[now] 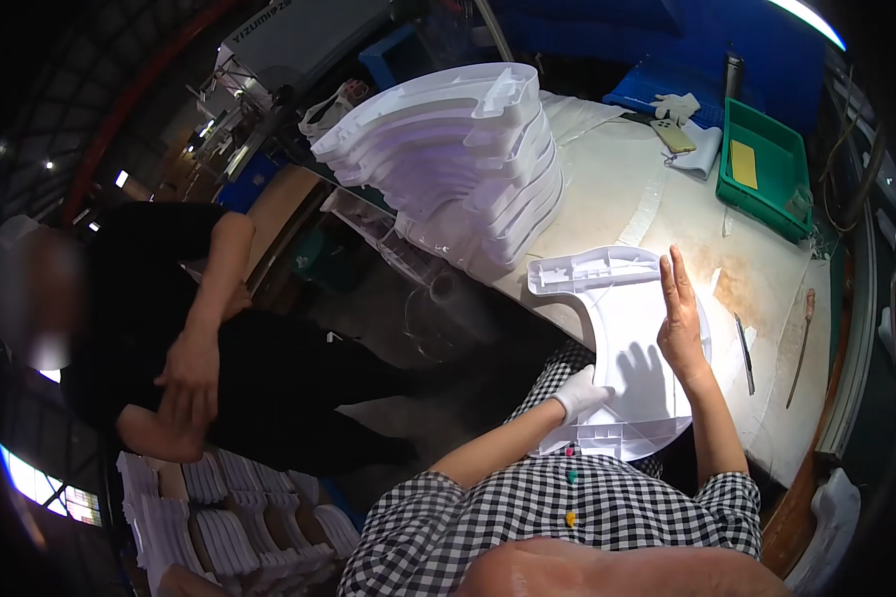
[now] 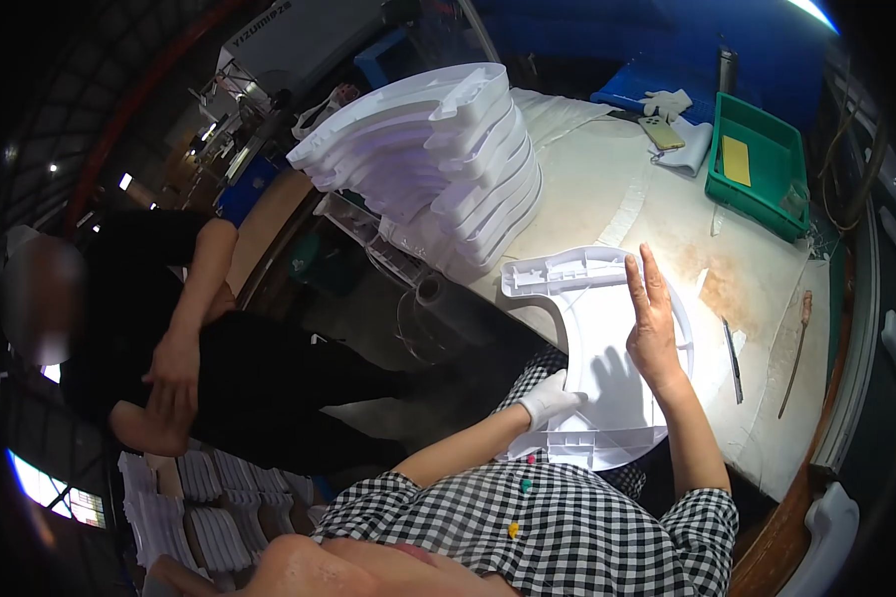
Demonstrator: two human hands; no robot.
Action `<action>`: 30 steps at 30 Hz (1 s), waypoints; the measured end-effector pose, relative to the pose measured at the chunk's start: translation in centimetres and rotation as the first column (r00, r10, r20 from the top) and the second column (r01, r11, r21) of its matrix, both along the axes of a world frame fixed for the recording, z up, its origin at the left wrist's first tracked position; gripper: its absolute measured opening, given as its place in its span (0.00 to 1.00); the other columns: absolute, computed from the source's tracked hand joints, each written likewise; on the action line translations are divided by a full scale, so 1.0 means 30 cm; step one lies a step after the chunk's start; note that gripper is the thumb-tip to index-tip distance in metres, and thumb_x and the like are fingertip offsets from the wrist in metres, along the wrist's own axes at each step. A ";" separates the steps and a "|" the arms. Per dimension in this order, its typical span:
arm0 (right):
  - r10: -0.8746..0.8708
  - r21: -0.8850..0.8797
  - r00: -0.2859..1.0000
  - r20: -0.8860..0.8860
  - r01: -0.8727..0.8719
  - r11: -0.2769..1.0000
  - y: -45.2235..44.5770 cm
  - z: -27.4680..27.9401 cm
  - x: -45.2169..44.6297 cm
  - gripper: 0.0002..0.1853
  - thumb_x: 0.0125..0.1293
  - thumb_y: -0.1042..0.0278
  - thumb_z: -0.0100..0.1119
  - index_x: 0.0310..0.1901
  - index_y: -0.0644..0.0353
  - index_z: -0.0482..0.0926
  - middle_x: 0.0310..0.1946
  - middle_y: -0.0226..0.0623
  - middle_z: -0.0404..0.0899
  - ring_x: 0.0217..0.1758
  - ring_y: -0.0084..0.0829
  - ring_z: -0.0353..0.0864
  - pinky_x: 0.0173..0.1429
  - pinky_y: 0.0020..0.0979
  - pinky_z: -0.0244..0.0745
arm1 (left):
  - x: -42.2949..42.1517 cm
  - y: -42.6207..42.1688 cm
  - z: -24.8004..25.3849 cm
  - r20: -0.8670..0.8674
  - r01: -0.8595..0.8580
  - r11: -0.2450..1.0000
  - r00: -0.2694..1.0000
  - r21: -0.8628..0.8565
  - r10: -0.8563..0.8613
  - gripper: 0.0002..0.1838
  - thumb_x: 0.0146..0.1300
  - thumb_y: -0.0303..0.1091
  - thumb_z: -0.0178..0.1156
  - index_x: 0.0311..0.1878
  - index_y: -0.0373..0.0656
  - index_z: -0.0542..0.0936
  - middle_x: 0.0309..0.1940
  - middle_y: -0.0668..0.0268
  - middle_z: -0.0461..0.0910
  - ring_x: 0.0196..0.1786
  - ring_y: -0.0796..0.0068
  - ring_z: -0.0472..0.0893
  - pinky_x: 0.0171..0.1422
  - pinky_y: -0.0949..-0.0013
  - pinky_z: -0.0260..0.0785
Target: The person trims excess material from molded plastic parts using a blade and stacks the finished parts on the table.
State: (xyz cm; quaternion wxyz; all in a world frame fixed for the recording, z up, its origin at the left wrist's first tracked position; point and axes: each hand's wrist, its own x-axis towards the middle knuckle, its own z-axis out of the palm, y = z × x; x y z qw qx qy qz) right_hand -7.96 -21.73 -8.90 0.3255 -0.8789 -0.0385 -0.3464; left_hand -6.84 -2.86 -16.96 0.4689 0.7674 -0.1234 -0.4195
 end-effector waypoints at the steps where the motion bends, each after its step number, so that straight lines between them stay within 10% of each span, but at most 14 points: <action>1: 0.003 0.015 1.000 -0.029 -0.003 1.000 0.011 -0.018 -0.014 0.48 0.44 0.98 0.37 0.68 0.44 0.57 0.70 0.42 0.50 0.69 0.47 0.57 0.69 0.40 0.58 | 0.000 0.001 0.012 -0.005 0.010 1.000 1.000 0.014 -0.010 0.26 0.52 0.34 0.60 0.54 0.33 0.70 0.45 0.57 0.78 0.48 0.70 0.77 0.54 0.71 0.68; 17: 0.004 0.178 0.980 -0.199 0.032 0.984 0.112 -0.070 -0.135 0.54 0.33 0.98 0.33 0.69 0.47 0.54 0.71 0.43 0.48 0.72 0.42 0.52 0.68 0.32 0.57 | 0.018 0.018 -0.008 0.011 0.032 0.999 0.999 -0.037 -0.031 0.24 0.55 0.33 0.59 0.53 0.32 0.70 0.43 0.57 0.78 0.45 0.71 0.78 0.49 0.71 0.69; 23: -0.151 0.034 0.961 0.229 0.147 0.988 0.035 0.283 -0.040 0.43 0.43 0.97 0.32 0.68 0.63 0.52 0.66 0.48 0.58 0.69 0.39 0.59 0.72 0.29 0.52 | 0.015 0.060 -0.053 -0.012 -0.055 0.995 0.998 -0.083 0.054 0.22 0.56 0.33 0.59 0.52 0.33 0.70 0.40 0.60 0.78 0.43 0.73 0.77 0.48 0.72 0.69; 25: -0.040 0.288 0.967 0.250 -0.035 0.957 0.112 0.432 -0.128 0.38 0.49 0.92 0.39 0.66 0.57 0.58 0.65 0.42 0.60 0.65 0.39 0.65 0.70 0.36 0.57 | 0.015 0.043 -0.124 0.032 -0.099 0.975 0.994 -0.198 0.108 0.22 0.57 0.31 0.59 0.53 0.32 0.69 0.44 0.58 0.78 0.46 0.71 0.78 0.51 0.72 0.69; 27: 0.308 -0.008 0.920 0.243 -0.315 0.949 0.157 0.419 -0.200 0.28 0.56 0.80 0.48 0.60 0.49 0.69 0.58 0.38 0.71 0.58 0.37 0.74 0.67 0.41 0.62 | 0.010 0.044 -0.077 0.013 -0.104 0.978 0.994 -0.179 0.108 0.19 0.57 0.28 0.59 0.51 0.32 0.70 0.42 0.59 0.78 0.45 0.72 0.78 0.48 0.72 0.70; 30: 0.288 -0.467 0.950 0.122 -0.201 0.861 0.080 0.242 -0.200 0.12 0.54 0.75 0.56 0.41 0.57 0.82 0.47 0.40 0.78 0.53 0.36 0.78 0.63 0.38 0.66 | 0.062 0.023 -0.109 -0.157 -0.171 0.965 0.978 -0.201 0.140 0.14 0.56 0.30 0.60 0.43 0.33 0.74 0.34 0.63 0.79 0.34 0.77 0.77 0.36 0.72 0.71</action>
